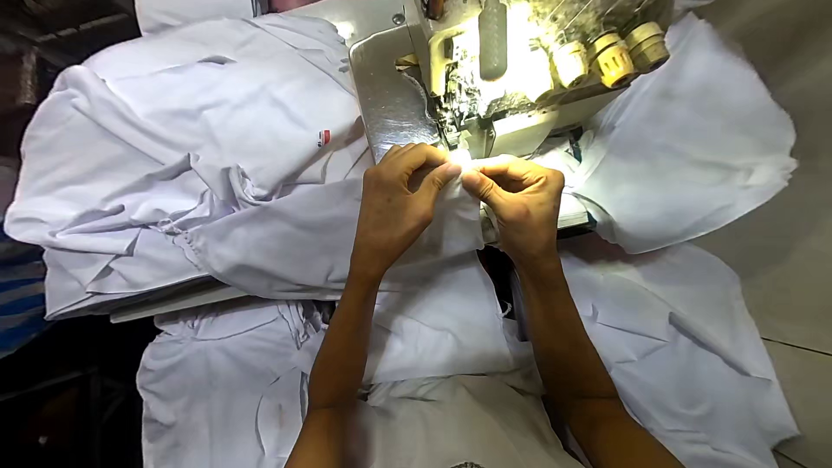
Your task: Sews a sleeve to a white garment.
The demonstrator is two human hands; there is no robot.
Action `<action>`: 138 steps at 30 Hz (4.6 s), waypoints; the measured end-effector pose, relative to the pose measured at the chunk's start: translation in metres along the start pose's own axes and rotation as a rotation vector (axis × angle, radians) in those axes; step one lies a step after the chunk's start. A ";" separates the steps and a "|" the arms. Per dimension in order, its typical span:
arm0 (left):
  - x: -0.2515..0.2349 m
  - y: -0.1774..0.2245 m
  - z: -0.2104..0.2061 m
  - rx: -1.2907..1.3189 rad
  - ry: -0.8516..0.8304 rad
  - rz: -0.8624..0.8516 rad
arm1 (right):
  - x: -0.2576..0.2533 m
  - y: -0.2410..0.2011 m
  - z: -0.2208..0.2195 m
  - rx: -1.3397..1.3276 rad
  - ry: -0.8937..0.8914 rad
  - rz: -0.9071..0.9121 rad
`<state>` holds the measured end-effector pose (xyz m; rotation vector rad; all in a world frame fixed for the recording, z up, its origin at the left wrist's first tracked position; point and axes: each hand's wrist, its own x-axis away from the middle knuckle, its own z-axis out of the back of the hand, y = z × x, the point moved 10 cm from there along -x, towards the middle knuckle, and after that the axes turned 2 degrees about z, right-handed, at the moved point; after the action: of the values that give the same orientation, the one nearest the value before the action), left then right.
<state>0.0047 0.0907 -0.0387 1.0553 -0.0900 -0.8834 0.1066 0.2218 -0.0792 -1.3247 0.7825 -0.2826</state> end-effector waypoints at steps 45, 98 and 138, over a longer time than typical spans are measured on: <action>-0.030 -0.017 -0.007 -0.264 0.041 -0.016 | 0.011 0.028 -0.018 0.020 0.265 -0.149; 0.211 -0.176 0.199 0.336 0.392 0.668 | 0.066 0.045 0.007 0.136 0.021 -0.247; 0.131 -0.142 0.230 0.236 0.549 0.326 | 0.055 0.035 0.011 0.136 0.059 -0.128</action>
<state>-0.0977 -0.1892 -0.0731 1.4244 0.0952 -0.2737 0.1450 0.2058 -0.1309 -1.2441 0.7160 -0.4703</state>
